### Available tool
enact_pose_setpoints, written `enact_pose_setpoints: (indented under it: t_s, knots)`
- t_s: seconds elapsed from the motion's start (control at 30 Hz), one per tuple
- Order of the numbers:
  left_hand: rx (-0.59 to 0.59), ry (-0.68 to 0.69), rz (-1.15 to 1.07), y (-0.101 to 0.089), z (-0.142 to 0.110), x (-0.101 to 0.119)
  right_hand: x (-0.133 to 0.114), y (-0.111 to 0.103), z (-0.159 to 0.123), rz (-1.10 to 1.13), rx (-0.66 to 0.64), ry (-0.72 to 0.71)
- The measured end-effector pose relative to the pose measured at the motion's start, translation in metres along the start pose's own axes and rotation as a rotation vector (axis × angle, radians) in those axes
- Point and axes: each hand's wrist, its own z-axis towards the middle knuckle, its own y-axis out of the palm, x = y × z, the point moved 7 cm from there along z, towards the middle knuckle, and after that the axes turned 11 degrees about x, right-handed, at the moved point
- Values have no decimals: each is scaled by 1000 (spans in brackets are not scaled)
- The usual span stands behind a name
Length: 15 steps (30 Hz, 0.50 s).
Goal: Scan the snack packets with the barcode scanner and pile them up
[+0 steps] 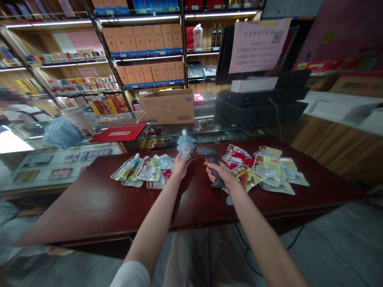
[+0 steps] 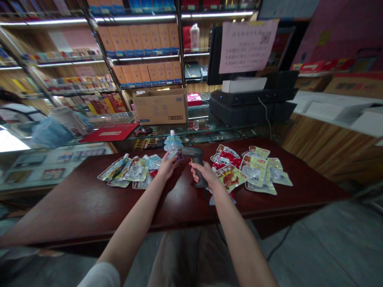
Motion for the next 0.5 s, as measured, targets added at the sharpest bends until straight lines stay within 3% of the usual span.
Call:
enact_pose_setpoints:
  t_s: [0.1, 0.33, 0.5]
  knots:
    - [27, 38, 75, -2, 1, 2, -2, 0, -1, 39, -7, 2]
    - [141, 398, 618, -13, -2, 43, -6, -2, -1, 89, -6, -26]
    - [256, 399, 949, -35, -5, 75, -5, -3, 0, 97, -5, -38]
